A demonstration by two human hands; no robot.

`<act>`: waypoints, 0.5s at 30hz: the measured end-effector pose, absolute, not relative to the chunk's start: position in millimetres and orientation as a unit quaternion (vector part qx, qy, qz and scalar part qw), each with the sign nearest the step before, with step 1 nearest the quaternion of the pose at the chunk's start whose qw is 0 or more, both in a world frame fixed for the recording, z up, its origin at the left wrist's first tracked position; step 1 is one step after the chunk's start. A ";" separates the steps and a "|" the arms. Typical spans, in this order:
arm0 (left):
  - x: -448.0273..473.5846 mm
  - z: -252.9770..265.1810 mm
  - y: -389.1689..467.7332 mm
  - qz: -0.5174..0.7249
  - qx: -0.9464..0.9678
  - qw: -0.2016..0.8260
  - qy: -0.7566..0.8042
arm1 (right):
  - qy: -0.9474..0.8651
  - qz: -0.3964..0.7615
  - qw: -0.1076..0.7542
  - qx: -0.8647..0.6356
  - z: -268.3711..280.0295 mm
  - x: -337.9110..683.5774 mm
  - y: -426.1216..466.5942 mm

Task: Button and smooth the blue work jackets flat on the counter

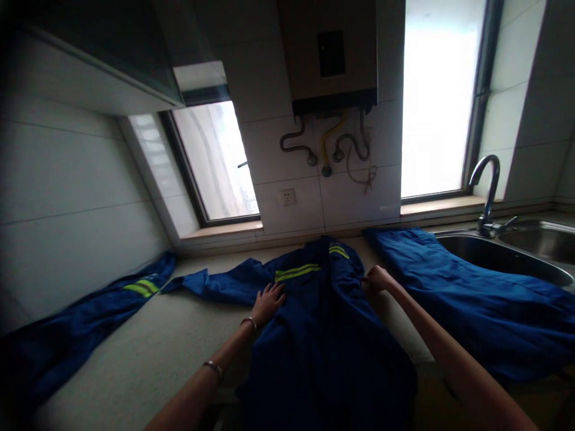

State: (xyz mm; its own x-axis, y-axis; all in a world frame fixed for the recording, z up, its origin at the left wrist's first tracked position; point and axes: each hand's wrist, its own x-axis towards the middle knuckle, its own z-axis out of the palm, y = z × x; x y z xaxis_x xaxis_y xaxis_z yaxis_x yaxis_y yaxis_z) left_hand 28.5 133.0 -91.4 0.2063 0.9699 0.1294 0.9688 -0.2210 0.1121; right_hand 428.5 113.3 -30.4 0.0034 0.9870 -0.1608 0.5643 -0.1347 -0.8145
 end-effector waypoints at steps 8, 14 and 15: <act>29.1 -88.5 133.4 0.080 0.771 0.013 0.631 | -0.557 0.523 0.263 -0.590 -39.1 386.7 121.6; 27.0 -91.3 135.3 0.098 0.757 0.023 0.645 | -0.576 0.555 0.287 -0.527 13.2 426.5 124.7; 26.7 -91.6 135.2 0.100 0.759 0.024 0.643 | -0.579 0.544 0.315 -0.518 26.6 433.3 123.9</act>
State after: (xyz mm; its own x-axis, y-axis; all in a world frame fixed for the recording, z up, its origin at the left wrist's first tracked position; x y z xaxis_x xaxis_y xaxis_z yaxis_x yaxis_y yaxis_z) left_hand 26.7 135.2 -91.6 0.1527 0.9809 0.1203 0.9713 -0.1714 0.1651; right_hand 433.3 123.9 26.6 -0.2636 0.9439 -0.1988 0.2575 -0.1298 -0.9575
